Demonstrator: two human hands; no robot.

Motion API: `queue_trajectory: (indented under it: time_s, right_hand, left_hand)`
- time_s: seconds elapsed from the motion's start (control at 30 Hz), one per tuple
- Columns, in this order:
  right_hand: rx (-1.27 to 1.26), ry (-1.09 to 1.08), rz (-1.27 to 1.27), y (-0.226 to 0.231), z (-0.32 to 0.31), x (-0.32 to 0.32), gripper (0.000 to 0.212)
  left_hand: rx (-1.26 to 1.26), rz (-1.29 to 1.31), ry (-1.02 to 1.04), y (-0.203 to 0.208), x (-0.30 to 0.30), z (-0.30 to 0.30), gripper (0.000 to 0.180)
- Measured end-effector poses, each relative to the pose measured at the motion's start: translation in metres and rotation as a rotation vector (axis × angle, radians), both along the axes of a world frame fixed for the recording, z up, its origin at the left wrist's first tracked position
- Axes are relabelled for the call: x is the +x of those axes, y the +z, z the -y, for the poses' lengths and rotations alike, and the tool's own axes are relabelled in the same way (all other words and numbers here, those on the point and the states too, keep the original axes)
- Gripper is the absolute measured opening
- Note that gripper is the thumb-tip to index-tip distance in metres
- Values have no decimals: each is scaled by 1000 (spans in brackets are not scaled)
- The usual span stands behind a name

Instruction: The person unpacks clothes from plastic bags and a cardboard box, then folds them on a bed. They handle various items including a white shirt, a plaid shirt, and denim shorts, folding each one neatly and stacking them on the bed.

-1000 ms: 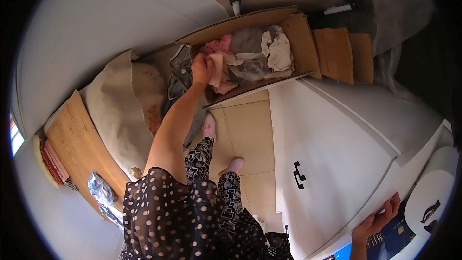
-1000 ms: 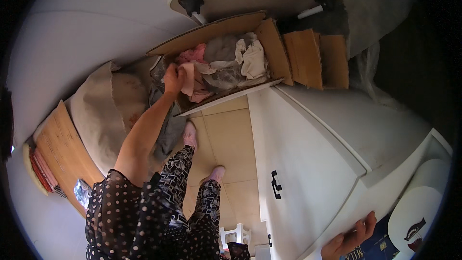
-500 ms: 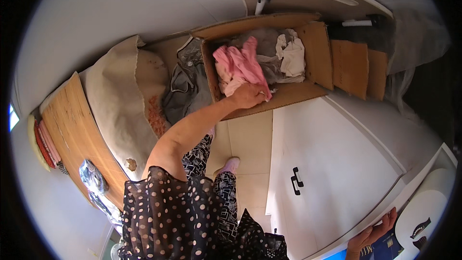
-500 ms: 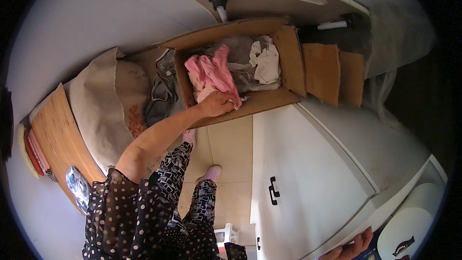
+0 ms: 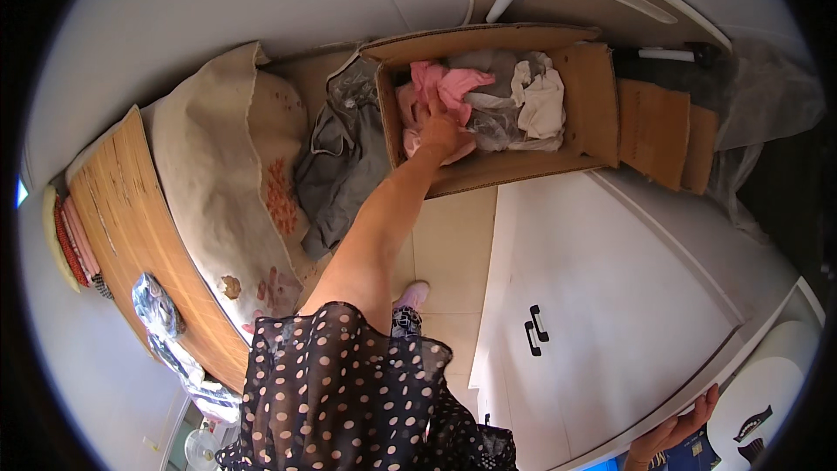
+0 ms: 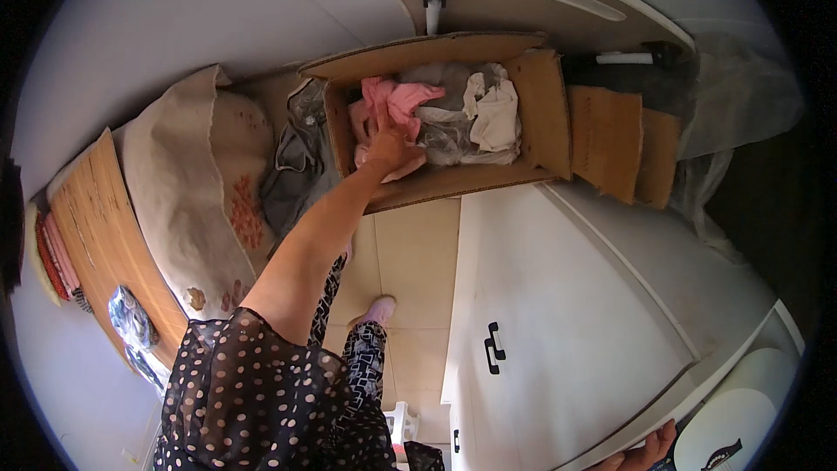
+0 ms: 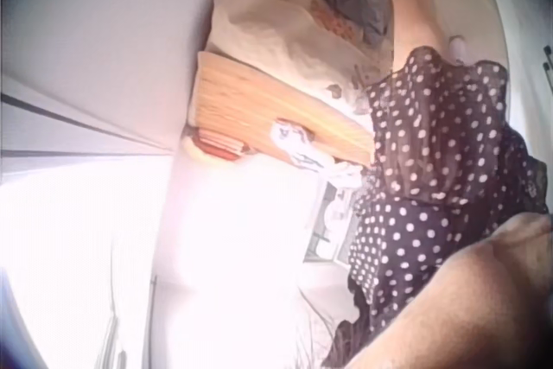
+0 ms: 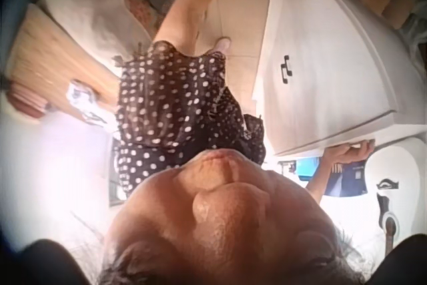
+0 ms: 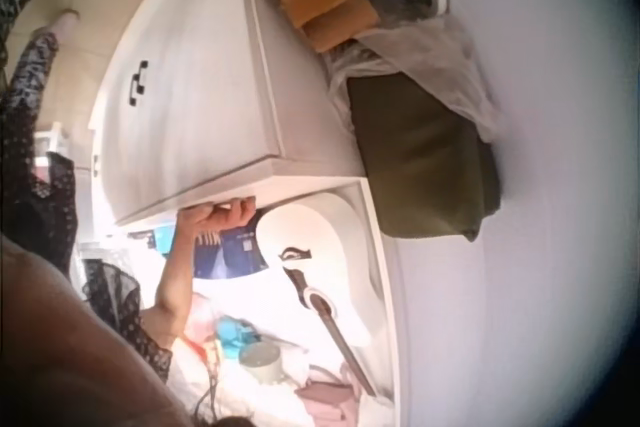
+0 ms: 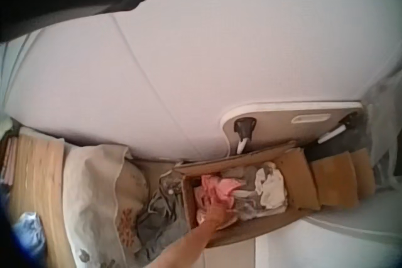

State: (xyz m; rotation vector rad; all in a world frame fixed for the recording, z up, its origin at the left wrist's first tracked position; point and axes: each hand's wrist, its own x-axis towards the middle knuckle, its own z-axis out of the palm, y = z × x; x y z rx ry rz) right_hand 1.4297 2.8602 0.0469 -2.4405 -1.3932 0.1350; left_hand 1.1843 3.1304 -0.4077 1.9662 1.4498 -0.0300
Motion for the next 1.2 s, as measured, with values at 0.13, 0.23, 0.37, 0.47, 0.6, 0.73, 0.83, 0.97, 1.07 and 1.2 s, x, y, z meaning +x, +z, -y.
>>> queue_trajectory:
  time_s: [0.13,0.23,0.37,0.47,0.6,0.73,0.83,0.97,1.07,1.2]
  right_hand:
    - [17,-1,20,-3,4,3,38]
    - [-7,-13,54,-3,6,5,38]
    - [42,82,-5,-7,32,32,39]
    - [57,98,-16,-7,34,36,41]
    - [70,90,1,-9,36,37,42]
    - [53,60,26,-9,39,38,42]
    - [42,11,23,-9,30,30,42]
    - [49,-5,10,-8,17,17,42]
    - [23,-1,26,-4,14,11,41]
    - [-10,-25,34,-1,5,4,40]
  left_hand:
    - [-371,432,209,54,23,-4,18]
    - [-485,715,48,108,53,11,14]
    - [-727,1138,249,126,95,18,21]
    - [-804,1104,543,113,114,27,28]
    - [-791,1225,641,113,125,33,40]
    - [-890,1215,595,147,131,32,49]
    - [-865,1230,570,140,140,40,49]
    - [-940,1211,745,174,95,-4,33]
    - [-521,553,464,125,64,-30,44]
    - [-244,15,52,0,11,-21,55]
